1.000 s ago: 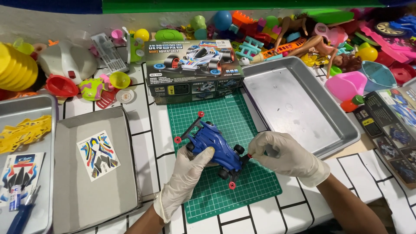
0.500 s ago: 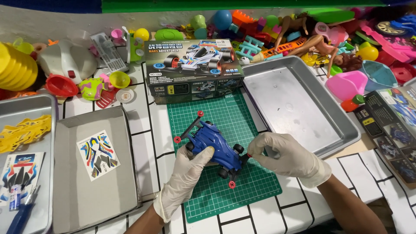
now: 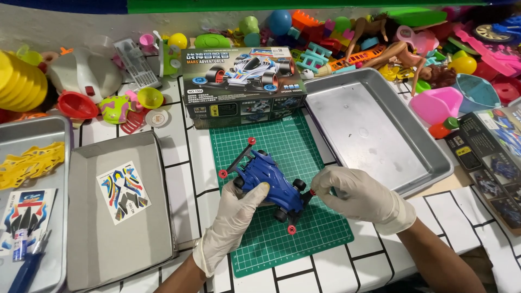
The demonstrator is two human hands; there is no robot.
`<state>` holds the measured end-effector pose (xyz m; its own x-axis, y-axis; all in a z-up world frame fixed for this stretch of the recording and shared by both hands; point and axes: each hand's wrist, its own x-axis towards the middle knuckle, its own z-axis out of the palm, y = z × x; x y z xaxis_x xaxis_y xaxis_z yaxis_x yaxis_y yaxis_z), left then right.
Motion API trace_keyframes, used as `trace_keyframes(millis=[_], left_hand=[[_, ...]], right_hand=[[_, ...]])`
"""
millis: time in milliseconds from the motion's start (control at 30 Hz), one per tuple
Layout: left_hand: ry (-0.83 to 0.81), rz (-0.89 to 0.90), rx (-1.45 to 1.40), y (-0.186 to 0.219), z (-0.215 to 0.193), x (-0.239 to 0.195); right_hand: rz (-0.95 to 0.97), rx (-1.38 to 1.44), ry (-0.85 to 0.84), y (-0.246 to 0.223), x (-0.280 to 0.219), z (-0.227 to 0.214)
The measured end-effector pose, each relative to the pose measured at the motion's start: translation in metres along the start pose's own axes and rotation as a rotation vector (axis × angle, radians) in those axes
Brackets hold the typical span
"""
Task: Assembling a blue mini 4WD toy car by fitting the body shell onto the chassis and using a small tool to secure parts.
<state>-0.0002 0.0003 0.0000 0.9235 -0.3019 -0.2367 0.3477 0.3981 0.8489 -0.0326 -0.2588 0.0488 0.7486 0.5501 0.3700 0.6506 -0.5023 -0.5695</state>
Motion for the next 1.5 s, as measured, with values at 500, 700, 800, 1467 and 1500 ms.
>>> trace_keyframes(millis=[500,700,800,1467,1500], left_hand=[[0.005,0.003,0.010,0.002,0.002,-0.001],[0.002,-0.005,-0.004,0.001,0.003,-0.001],[0.006,-0.008,-0.015,0.003,0.004,-0.002],[0.059,-0.204,0.050,0.027,0.014,-0.013],[0.055,-0.196,0.054,0.023,0.010,-0.013]], right_hand=[[-0.161,-0.189,-0.040,-0.004,0.006,0.001],[-0.145,-0.207,-0.053,-0.004,0.006,0.004],[-0.053,-0.235,-0.035,-0.007,0.003,0.011],[1.010,-0.546,0.414,0.232,-0.010,-0.131],[1.006,-0.546,0.423,0.243,-0.006,-0.130]])
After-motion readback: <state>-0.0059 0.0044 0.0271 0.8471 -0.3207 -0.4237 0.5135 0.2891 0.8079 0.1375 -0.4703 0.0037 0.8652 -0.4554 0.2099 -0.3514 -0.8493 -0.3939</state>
